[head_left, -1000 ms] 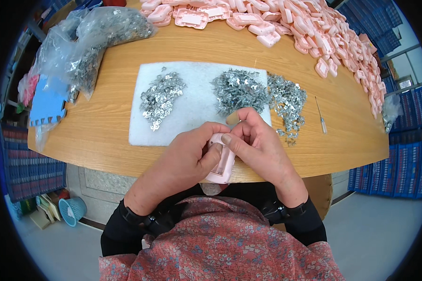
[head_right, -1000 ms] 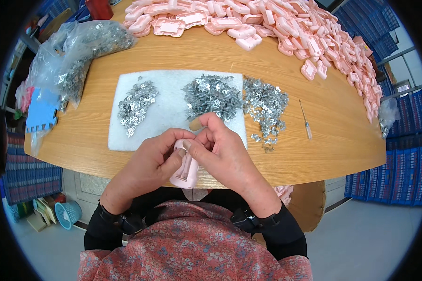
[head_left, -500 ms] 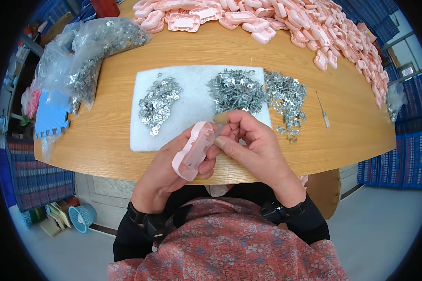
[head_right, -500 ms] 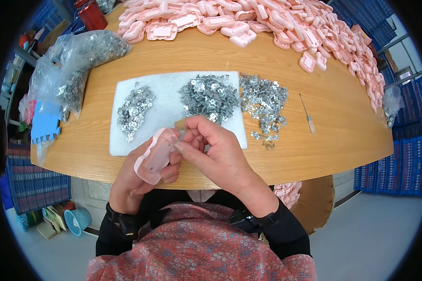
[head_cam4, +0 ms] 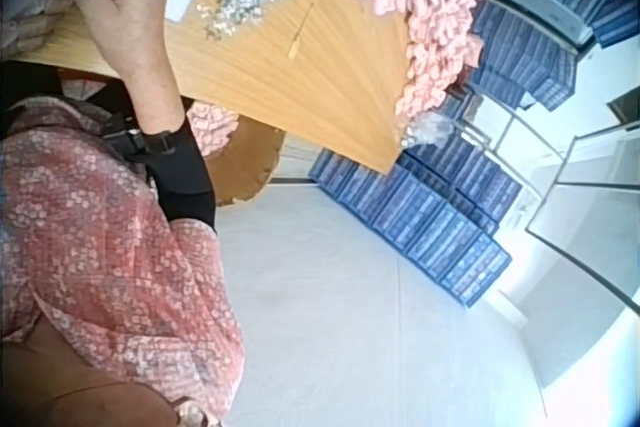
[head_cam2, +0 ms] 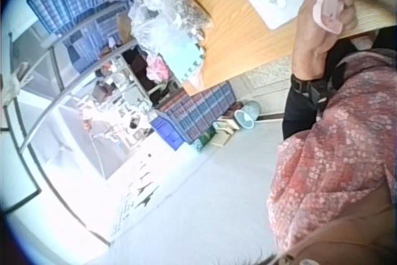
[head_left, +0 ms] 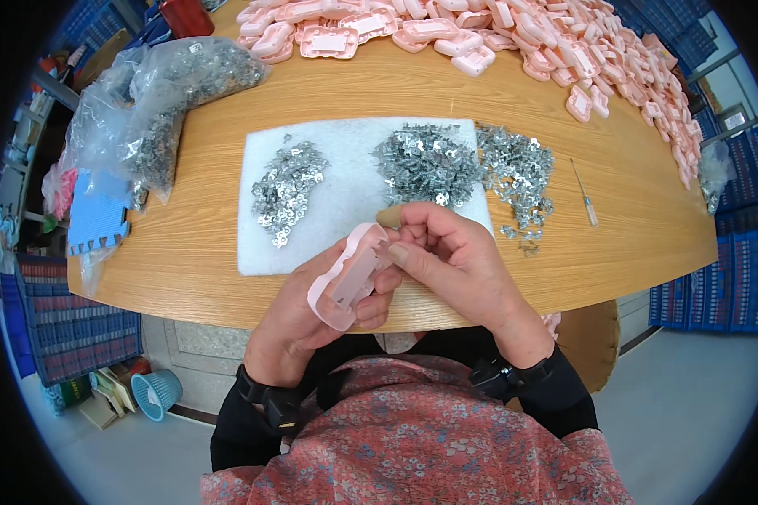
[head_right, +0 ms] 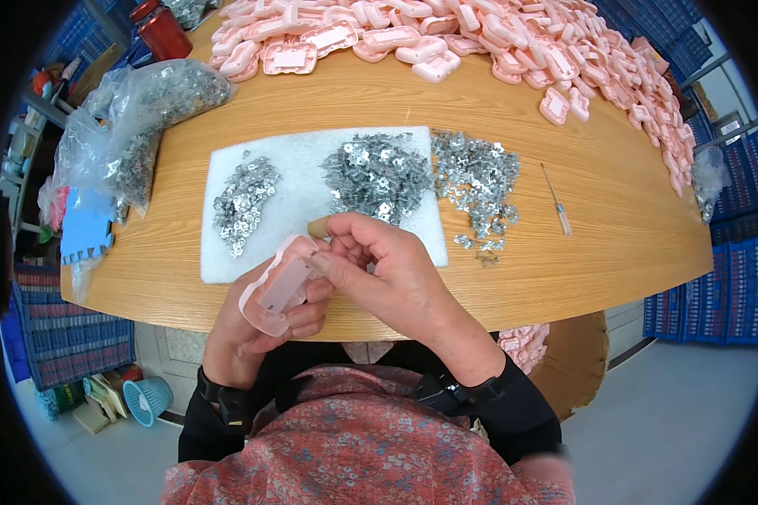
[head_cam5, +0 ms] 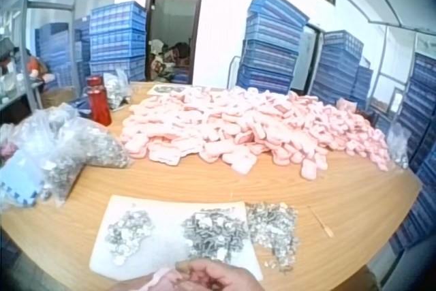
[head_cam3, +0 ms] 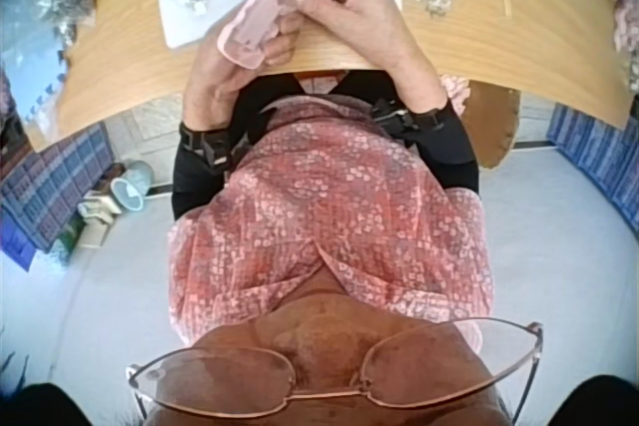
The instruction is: The person sits on the floor and repeatedly picks up small pink plastic housings and silver metal components. They insert the metal pieces into the housings by hand, then place the assembled units into a growing pile on the floor. The process is repetitive and involves handling small parts one at a time.
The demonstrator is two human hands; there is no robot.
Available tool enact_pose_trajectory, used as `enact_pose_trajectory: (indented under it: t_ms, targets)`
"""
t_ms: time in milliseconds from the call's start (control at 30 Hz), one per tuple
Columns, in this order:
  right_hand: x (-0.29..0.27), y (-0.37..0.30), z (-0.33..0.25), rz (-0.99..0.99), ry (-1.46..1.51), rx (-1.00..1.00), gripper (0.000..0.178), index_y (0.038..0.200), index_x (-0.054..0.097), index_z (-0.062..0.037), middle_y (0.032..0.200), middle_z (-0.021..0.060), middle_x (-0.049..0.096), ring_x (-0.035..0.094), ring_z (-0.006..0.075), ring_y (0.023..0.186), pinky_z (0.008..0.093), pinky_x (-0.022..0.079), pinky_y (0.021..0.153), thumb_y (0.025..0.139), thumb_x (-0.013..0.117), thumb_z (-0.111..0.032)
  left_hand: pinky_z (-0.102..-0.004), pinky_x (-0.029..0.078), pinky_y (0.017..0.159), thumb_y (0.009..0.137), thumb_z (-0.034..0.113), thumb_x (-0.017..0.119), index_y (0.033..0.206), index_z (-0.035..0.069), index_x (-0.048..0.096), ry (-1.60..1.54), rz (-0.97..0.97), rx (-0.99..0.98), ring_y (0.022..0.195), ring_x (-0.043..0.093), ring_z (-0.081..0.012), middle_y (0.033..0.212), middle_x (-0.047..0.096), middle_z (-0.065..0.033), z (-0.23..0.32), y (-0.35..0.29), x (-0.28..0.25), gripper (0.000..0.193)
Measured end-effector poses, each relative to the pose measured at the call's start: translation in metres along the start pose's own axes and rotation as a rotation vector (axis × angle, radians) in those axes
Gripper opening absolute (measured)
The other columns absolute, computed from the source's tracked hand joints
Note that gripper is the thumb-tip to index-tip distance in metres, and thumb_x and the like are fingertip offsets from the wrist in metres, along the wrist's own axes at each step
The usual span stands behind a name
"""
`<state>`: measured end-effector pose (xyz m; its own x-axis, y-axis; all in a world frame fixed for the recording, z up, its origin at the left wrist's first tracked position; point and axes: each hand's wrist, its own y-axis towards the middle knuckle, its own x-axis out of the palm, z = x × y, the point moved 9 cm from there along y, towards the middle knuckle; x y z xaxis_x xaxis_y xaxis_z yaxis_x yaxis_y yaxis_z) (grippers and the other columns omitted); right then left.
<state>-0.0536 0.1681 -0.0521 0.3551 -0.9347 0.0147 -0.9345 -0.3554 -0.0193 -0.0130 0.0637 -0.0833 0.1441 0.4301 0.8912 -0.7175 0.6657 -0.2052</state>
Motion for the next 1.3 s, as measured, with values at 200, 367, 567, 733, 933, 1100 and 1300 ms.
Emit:
enact_pose_trajectory:
  t_ms: [200,367,567,733,933,1100,1300]
  targets:
    - [-0.003,-0.002,-0.006,0.074,0.021,-0.035,0.024,0.109,0.062,-0.0009,0.081,-0.0059,0.052,0.044,0.0014,0.07,0.0183,0.039,0.061,0.09,0.073,-0.012,-0.0257,0.034,0.054,0.103,0.034,0.045,0.134,0.009,0.05,-0.02,0.013,-0.006,0.062,0.041,-0.0122,0.091,0.05,-0.0062,0.0,0.002,-0.002,0.04]
    - [-0.005,0.002,0.002,0.01,-0.053,0.04,0.018,0.096,0.064,-0.0027,0.074,-0.0073,0.048,0.041,0.0022,0.066,0.0191,0.036,0.058,0.088,0.076,-0.013,-0.0259,0.034,0.053,0.101,0.036,0.05,0.132,0.006,0.049,-0.018,0.013,-0.015,0.062,0.044,-0.0127,0.09,0.052,-0.0064,-0.006,0.003,0.001,0.043]
    - [-0.008,0.002,0.007,-0.01,-0.089,0.115,0.017,0.091,0.064,-0.0029,0.071,-0.0081,0.047,0.041,0.0023,0.066,0.0203,0.036,0.058,0.088,0.076,-0.014,-0.0268,0.033,0.052,0.099,0.04,0.053,0.131,0.007,0.049,0.0,-0.019,-0.089,0.06,0.045,-0.0136,0.089,0.053,-0.0064,-0.013,0.003,-0.01,0.046]
    - [-0.013,-0.003,-0.003,0.033,-0.088,0.062,0.019,0.103,0.066,-0.0027,0.077,-0.0068,0.05,0.044,0.0021,0.069,0.0191,0.039,0.062,0.089,0.074,-0.013,-0.0253,0.032,0.051,0.101,0.038,0.053,0.134,0.008,0.048,-0.043,-0.024,-0.08,0.059,0.044,-0.0126,0.09,0.055,-0.0075,-0.01,0.001,-0.006,0.046]
    - [-0.019,-0.016,-0.017,0.073,-0.03,0.009,0.034,0.125,0.057,-0.0022,0.085,-0.0043,0.058,0.054,0.003,0.077,0.0194,0.045,0.069,0.093,0.069,-0.008,-0.0236,0.037,0.052,0.102,0.025,0.049,0.145,0.006,0.04,0.138,-0.002,-0.06,0.062,0.049,-0.0116,0.091,0.058,-0.0067,-0.007,0.002,0.001,0.048]
    - [-0.008,-0.024,-0.019,0.033,0.041,0.178,0.036,0.128,0.053,0.001,0.09,0.0008,0.065,0.059,0.0034,0.081,0.0196,0.047,0.071,0.097,0.064,-0.012,-0.0231,0.045,0.067,0.102,0.011,0.044,0.151,0.007,0.033,0.831,0.247,0.265,0.076,0.053,-0.0073,0.093,0.057,-0.0027,0.008,-0.008,0.013,0.05]
    - [0.007,-0.017,-0.014,-0.051,0.133,0.241,0.035,0.128,0.051,-0.0003,0.09,0.0022,0.066,0.06,0.0044,0.079,0.0204,0.049,0.07,0.097,0.063,-0.01,-0.0268,0.051,0.083,0.1,0.013,0.05,0.154,0.005,0.026,0.683,0.214,0.35,0.096,0.06,-0.0125,0.112,0.058,-0.0062,0.017,-0.023,0.007,0.059]
